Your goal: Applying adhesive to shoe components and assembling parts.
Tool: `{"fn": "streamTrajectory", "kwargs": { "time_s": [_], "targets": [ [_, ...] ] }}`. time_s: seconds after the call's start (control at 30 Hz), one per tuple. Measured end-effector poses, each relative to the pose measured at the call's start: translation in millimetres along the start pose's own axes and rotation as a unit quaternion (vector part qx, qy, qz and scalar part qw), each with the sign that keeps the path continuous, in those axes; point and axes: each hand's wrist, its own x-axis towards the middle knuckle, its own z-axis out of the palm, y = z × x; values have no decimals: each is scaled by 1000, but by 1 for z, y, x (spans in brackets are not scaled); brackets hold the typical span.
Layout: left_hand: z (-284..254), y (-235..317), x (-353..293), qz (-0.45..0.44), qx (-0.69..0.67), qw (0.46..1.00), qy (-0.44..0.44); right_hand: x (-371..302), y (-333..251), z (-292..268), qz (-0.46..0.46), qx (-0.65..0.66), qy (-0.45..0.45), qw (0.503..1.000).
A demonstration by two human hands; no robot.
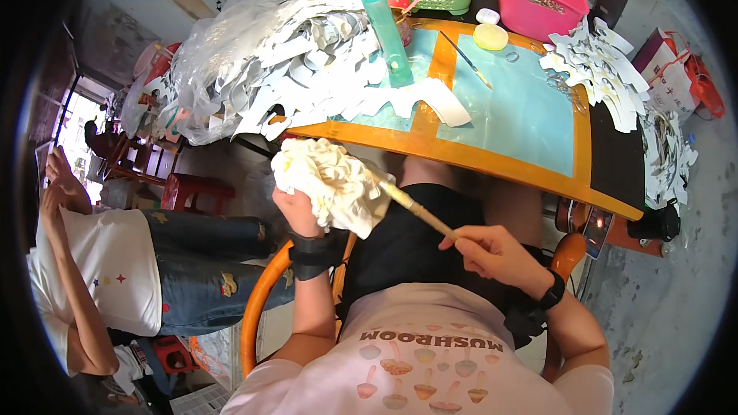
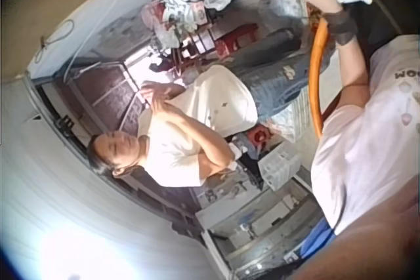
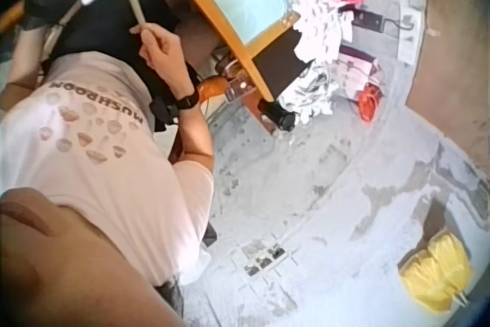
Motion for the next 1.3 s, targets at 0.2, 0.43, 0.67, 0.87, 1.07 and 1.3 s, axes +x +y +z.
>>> {"fn": "streamTrajectory", "kwargs": {
  "time_s": [0.2, 0.43, 0.67, 0.87, 1.07, 1.3],
  "targets": [
    [21, 31, -18, -85, -30, 982, -163, 16, -13, -2, -137, -65, 85, 985],
    [47, 36, -44, -145, -154, 951, -225, 50, -12, 25, -354, -400, 190, 824],
    [68, 30, -49, -81, -132, 986, -63, 48, -3, 36, -341, -588, 174, 713],
    [70, 17, -40, -52, -52, 997, -24, 49, -10, 37, -329, -614, 167, 698],
    [59, 6, -21, -65, -45, 996, -29, 51, -6, 35, -320, -593, 164, 720],
    [54, 9, -17, -57, -67, 995, -35, 38, -8, 36, -308, -587, 175, 728]
  ]
}}
